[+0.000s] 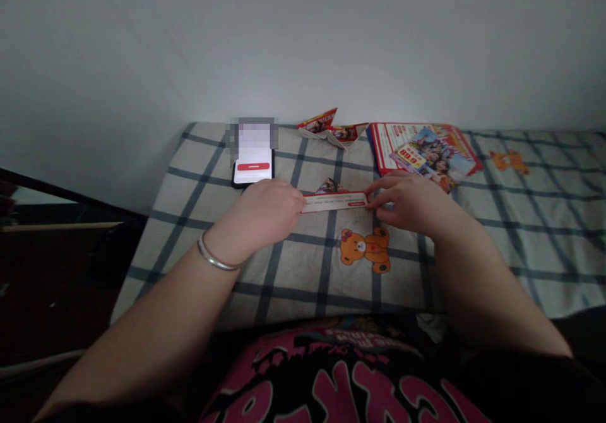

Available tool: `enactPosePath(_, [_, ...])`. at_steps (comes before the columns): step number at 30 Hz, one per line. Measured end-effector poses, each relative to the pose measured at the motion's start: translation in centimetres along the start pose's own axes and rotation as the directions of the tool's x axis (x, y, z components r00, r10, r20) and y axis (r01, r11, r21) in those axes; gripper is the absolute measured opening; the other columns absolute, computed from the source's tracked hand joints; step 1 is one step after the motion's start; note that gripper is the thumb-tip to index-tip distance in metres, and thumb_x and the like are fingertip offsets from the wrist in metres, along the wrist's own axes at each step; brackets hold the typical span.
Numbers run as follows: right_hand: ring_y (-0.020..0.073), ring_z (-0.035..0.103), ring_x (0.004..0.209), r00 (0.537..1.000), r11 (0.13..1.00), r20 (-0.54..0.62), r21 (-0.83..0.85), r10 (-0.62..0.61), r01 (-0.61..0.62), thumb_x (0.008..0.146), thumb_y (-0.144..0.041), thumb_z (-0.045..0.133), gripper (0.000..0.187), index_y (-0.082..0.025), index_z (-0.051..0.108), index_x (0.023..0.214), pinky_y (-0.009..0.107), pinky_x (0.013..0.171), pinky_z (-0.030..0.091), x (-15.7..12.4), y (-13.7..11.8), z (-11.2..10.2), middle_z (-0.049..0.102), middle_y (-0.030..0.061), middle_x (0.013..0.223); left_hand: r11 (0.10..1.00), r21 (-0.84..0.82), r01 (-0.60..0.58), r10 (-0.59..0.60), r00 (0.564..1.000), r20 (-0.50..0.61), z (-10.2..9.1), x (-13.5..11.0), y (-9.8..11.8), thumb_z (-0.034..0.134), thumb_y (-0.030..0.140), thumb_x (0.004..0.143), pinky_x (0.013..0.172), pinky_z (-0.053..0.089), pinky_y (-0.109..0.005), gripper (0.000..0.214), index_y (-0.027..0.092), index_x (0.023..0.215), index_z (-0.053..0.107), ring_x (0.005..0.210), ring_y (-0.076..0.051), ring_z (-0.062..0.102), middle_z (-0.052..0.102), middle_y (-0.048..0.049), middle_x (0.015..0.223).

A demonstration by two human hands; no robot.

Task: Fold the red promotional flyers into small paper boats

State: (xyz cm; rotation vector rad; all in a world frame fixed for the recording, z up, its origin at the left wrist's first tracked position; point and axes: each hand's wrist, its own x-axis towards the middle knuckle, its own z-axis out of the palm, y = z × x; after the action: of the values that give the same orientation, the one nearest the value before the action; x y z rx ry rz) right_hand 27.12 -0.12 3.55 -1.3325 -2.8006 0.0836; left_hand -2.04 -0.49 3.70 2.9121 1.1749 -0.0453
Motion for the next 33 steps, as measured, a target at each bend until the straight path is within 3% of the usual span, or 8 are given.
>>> enactPosePath(3, [0.0252,0.069,0.100,0.999,0.998,0.023,-0.057,0.026,-0.024,0.080,-0.018,0.059,0.024,-0.025,0.081,0.086,0.039,0.085,0.053,-0.3,0.3,-0.1,0.075,-0.0020,0.117,0.997,0.081,0.018,-0.022,0.999,0.049,-0.1,0.2,0.3,0.047,0.017,0.092,0.076,0.051,-0.037,0.026,0.014,0.087,0.072,0.085,-0.024,0.068,0.073,-0.0096,0.089])
enactPosePath(6, [0.0240,0.070,0.097,0.999,0.997,0.024,-0.066,0.047,-0.045,0.079,-0.018,0.059,0.022,-0.025,0.080,0.084,0.036,0.079,0.053,-0.5,0.5,-0.1,0.075,-0.0021,0.118,0.991,0.119,0.065,-0.065,0.998,-0.009,0.2,0.4,0.5,0.047,0.021,0.096,0.068,0.048,-0.035,0.025,0.015,0.090,0.071,0.079,-0.023,0.067,0.071,-0.0076,0.082])
enactPosePath(9, [0.0224,0.070,0.087,0.986,0.986,-0.072,-0.072,0.147,-0.152,0.081,-0.018,0.057,0.021,-0.024,0.078,0.084,0.033,0.068,0.050,-0.1,0.4,0.2,0.078,0.0022,0.104,0.983,0.137,0.119,-0.104,0.988,-0.112,0.9,0.6,0.7,0.047,0.025,0.098,0.063,0.045,-0.033,0.024,0.016,0.101,0.069,0.078,-0.022,0.066,0.070,-0.0064,0.081])
enactPosePath(11, [0.0236,0.070,0.085,0.959,0.972,-0.183,-0.056,0.214,-0.228,0.086,-0.021,0.055,0.023,-0.022,0.077,0.091,0.034,0.067,0.049,0.4,0.3,0.7,0.077,0.0060,0.097,0.987,0.132,0.095,-0.074,0.985,-0.156,1.4,0.7,0.7,0.051,0.027,0.098,0.063,0.045,-0.032,0.023,0.018,0.113,0.066,0.082,-0.022,0.066,0.071,-0.0053,0.087])
enactPosePath(17, [0.0280,0.063,0.112,0.975,0.992,-0.219,0.129,0.047,-0.019,0.091,-0.037,0.062,0.032,-0.019,0.073,0.116,0.044,0.096,0.051,1.8,-0.7,2.9,0.070,0.0111,0.124,0.992,0.115,0.058,-0.035,0.981,-0.192,2.4,1.0,0.5,0.060,0.031,0.095,0.074,0.046,-0.036,0.034,0.018,0.126,0.062,0.097,-0.026,0.061,0.069,-0.0074,0.105])
enactPosePath(24, [0.0318,0.055,0.124,0.972,0.985,-0.231,0.171,0.031,0.009,0.087,-0.037,0.067,0.044,-0.018,0.067,0.127,0.052,0.106,0.047,2.3,-1.2,4.3,0.062,0.0132,0.135,0.996,0.030,0.079,-0.070,0.969,-0.235,3.3,1.1,0.4,0.065,0.039,0.091,0.086,0.046,-0.040,0.043,0.016,0.126,0.063,0.102,-0.028,0.057,0.065,-0.0097,0.111])
enactPosePath(29, [0.0343,0.046,0.135,0.975,0.987,-0.221,0.162,0.037,-0.001,0.089,-0.035,0.064,0.053,-0.011,0.059,0.136,0.053,0.114,0.040,2.3,-1.4,4.5,0.055,0.0167,0.143,0.996,-0.065,0.066,-0.081,0.961,-0.266,3.7,1.3,0.2,0.065,0.038,0.091,0.091,0.047,-0.041,0.036,0.017,0.120,0.066,0.105,-0.028,0.056,0.065,-0.0093,0.111])
enactPosePath(33, [0.0340,0.044,0.137,0.972,0.979,-0.230,0.206,0.041,0.008,0.088,-0.034,0.064,0.050,-0.012,0.060,0.133,0.053,0.115,0.038,2.5,-1.5,4.8,0.054,0.0166,0.144,0.990,-0.098,0.100,-0.124,0.952,-0.279,3.9,1.4,0.2,0.063,0.037,0.091,0.096,0.046,-0.043,0.041,0.015,0.126,0.063,0.109,-0.029,0.055,0.064,-0.0105,0.119])
